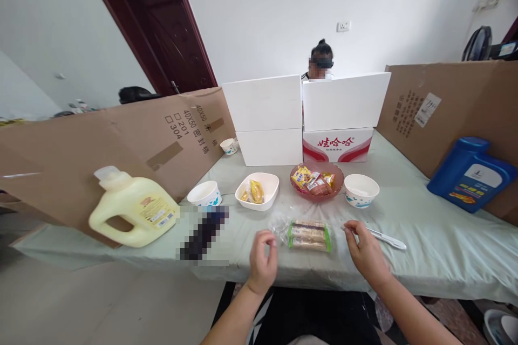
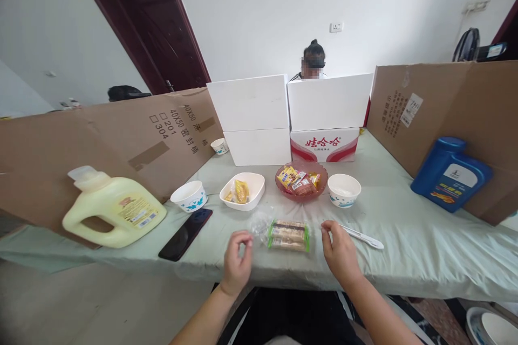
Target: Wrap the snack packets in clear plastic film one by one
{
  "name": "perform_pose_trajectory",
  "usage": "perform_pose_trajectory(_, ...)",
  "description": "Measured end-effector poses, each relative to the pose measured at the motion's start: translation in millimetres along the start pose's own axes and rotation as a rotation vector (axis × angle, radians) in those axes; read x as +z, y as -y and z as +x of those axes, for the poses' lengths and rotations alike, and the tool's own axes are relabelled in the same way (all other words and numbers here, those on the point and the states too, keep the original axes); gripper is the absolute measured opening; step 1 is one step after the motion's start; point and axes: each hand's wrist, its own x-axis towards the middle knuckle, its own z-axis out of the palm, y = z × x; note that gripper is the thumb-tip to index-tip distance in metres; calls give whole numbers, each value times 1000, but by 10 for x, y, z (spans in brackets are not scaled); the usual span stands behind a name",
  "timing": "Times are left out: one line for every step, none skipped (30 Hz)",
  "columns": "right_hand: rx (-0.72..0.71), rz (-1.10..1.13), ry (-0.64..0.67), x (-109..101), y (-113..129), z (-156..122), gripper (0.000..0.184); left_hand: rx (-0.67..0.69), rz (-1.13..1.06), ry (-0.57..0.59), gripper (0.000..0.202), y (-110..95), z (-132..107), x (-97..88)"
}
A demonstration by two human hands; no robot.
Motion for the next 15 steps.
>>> perform_pose_trajectory(8, 39, -2, 0, 55, -29, 21, 134, -11, 129, 15, -85, 4, 7)
perform_pose_trajectory(4, 75, 12, 3, 108, -56, 21, 241, -8, 261, 20, -153, 21, 25)
perform_pose_trajectory(-9, 110, 38, 6, 152, -80, 21, 304, 20, 366, 25, -195, 50, 51)
perform_pose_trajectory(-24, 144, 66, 9, 181, -102, 22, 319, 74, 431, 31, -207, 89, 80)
perform_pose_trajectory(-32, 176, 91, 11, 192, -120, 22, 293, 146, 461, 36, -191, 131, 108)
perform_pose_trajectory(-23, 209, 107, 9, 184, -136, 22, 246, 221, 470, 40, -153, 174, 130)
perform_pose_trajectory(6, 247, 114, 5, 161, -148, 21, 195, 288, 473, 43, -103, 211, 141)
perform_pose_trajectory(49, 286, 112, -5, 127, -159, 21, 152, 337, 473, 43, -52, 241, 138)
perform_pose_trajectory(98, 324, 110, -23, 89, -168, 21, 125, 366, 472, 38, -11, 260, 120)
perform_pose_trajectory(136, 354, 113, -52, 53, -176, 21, 119, 373, 471, 32, 12, 271, 84)
perform_pose_trajectory(151, 373, 132, -93, 26, -185, 21, 131, 361, 479, 27, 13, 274, 31)
perform_pose_trajectory(135, 375, 170, -147, 11, -193, 21, 152, 334, 505, 24, -9, 272, -38)
perform_pose_trajectory(93, 362, 233, -214, 11, -201, 20, 170, 293, 559, 23, -51, 268, -120)
perform_pose_trajectory(33, 337, 322, -290, 25, -208, 21, 177, 240, 650, 21, -108, 268, -209)
perform_pose_trajectory(-34, 304, 433, -370, 50, -212, 21, 165, 175, 775, 17, -177, 274, -298)
